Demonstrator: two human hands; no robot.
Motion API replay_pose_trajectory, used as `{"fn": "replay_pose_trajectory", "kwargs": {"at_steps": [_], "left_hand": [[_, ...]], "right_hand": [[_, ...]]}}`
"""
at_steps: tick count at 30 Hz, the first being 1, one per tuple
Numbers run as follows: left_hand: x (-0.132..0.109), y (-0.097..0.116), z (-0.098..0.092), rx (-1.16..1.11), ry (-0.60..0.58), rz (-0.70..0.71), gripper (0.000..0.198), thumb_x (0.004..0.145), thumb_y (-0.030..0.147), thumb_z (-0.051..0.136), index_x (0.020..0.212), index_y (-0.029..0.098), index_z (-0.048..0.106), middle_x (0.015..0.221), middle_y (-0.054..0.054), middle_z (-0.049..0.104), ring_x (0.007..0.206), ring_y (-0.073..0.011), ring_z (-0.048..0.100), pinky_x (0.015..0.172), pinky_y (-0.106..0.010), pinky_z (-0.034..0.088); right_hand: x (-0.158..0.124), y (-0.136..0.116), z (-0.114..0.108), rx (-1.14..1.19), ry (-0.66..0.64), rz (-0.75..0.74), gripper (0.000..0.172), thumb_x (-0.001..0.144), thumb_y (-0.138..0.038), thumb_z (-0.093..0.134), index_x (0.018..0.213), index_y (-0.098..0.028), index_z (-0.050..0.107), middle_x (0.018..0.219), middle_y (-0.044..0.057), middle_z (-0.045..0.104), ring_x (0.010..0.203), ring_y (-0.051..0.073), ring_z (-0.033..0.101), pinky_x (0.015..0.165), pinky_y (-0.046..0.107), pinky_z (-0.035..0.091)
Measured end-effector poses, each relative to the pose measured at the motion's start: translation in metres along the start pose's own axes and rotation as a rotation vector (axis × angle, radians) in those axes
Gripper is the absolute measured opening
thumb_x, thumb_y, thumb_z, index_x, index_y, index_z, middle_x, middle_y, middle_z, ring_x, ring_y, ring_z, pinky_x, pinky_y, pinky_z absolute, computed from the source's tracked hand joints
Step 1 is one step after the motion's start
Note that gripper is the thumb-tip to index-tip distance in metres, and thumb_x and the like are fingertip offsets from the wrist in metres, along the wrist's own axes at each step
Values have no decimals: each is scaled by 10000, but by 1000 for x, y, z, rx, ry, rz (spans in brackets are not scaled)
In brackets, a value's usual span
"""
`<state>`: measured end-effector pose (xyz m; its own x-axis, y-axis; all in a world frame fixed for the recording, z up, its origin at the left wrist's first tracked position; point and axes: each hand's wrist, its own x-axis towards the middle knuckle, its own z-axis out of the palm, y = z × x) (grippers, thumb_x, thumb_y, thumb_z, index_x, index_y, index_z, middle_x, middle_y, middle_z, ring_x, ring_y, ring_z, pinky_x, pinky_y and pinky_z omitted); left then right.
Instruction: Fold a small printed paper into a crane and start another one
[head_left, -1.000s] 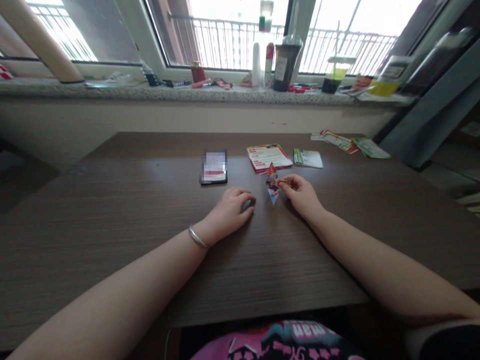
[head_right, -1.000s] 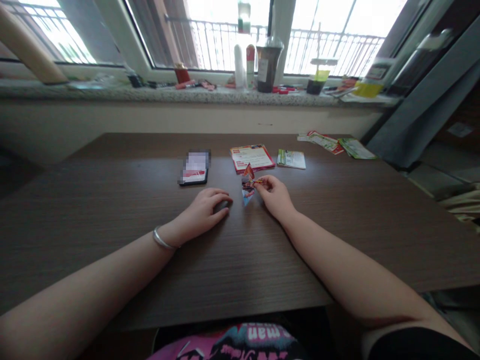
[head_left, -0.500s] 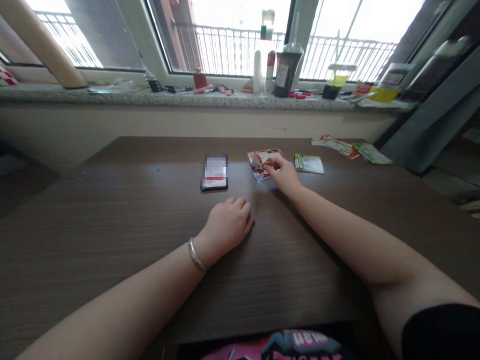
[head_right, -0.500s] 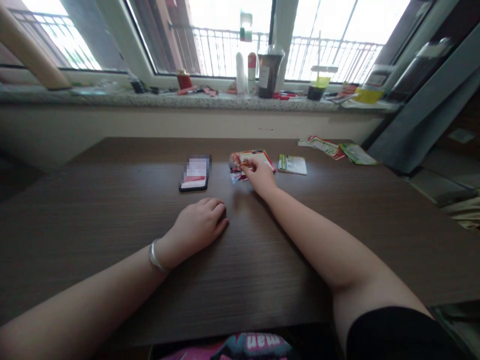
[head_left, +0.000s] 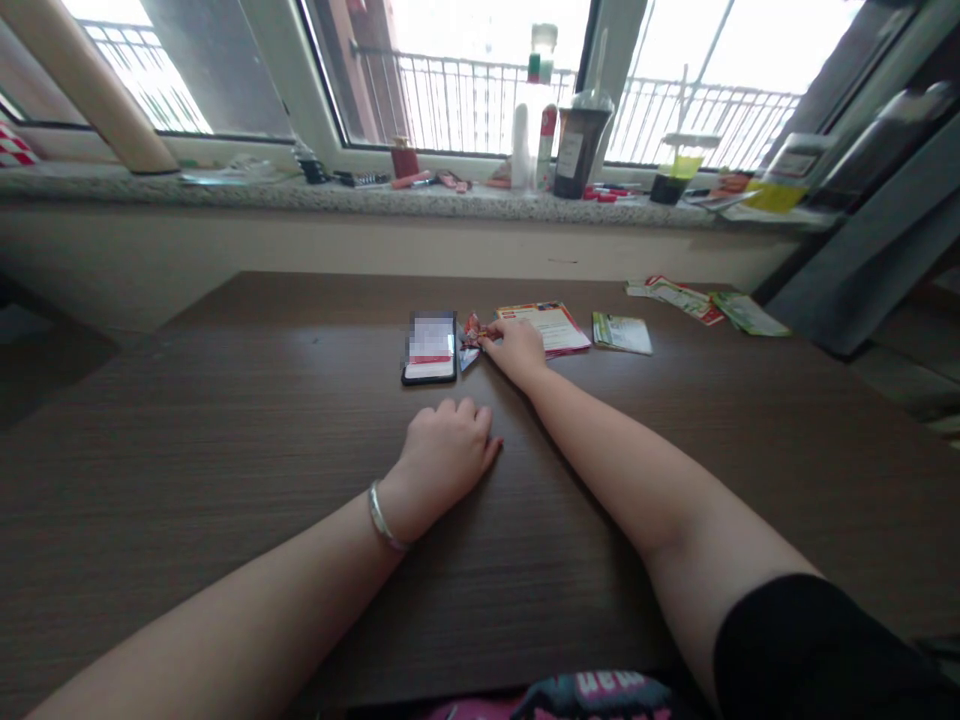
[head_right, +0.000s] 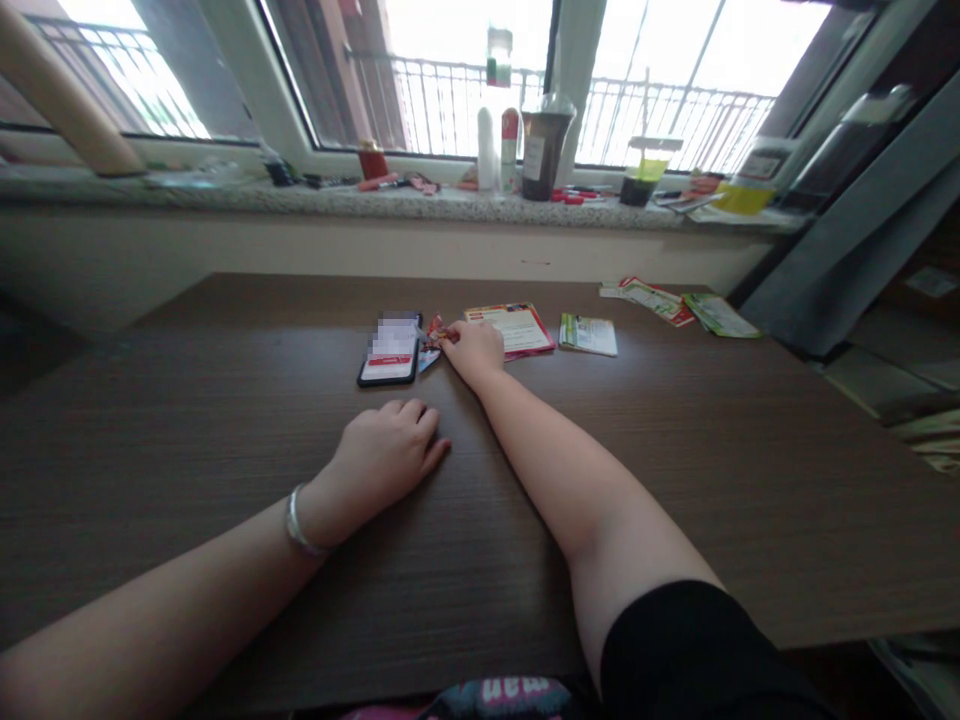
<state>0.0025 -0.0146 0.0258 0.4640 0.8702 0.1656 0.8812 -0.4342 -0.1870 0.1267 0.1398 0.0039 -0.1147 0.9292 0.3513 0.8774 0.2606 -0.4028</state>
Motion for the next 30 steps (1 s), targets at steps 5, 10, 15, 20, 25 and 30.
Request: {"fn": "replay_pose_trajectory", "kwargs": {"at_steps": [5,10,15,20,25,30], "left_hand": [[1,-1,1,1,5,8,293,906,413,429,902,161,578,915,-109,602,824,-282,575,599,-369,433],[2,0,0,-6,1,10,296,906,418,431,902,162,581,908,-107,605,822,-278,577,606,-361,437],[3,1,0,-4,3,8,297,908,416,427,899,164,583,903,-107,607,825,-274,580,612,-355,438],[2,1,-1,5,-1,2,302,909,415,418,900,165,587,905,-106,609,815,-277,583,601,-359,437],[3,2,-1,2,-5,2,290,909,403,422,898,166,588,902,-104,612,825,-270,588,611,-348,440],[2,2,-2,-14,-9,-2,293,909,403,424,906,165,596,920,-112,611,851,-270,584,635,-349,450]], "right_hand": [[-1,5,-5,6,12,-99,301,836,-434,588,1069,-259,662,1081,28,682,1042,245,549,913,383,412],[-7,35,-21,-74,31,-89,500,747,-474,667,1167,-209,619,1209,93,610,1133,297,505,959,425,403],[-14,64,-33,-121,-39,-159,511,751,-495,651,1157,-187,623,1218,112,596,1150,279,505,994,405,388],[-20,64,-41,-199,-119,-238,473,791,-503,618,1156,-204,625,1175,99,630,1098,275,532,947,388,410],[-26,56,-48,-278,-170,-331,343,902,-473,480,1061,-244,680,1107,75,657,1035,248,556,834,348,427],[-32,54,-53,-326,-155,-319,345,946,-401,402,1012,-240,700,1066,64,676,999,229,579,753,321,422]]}}
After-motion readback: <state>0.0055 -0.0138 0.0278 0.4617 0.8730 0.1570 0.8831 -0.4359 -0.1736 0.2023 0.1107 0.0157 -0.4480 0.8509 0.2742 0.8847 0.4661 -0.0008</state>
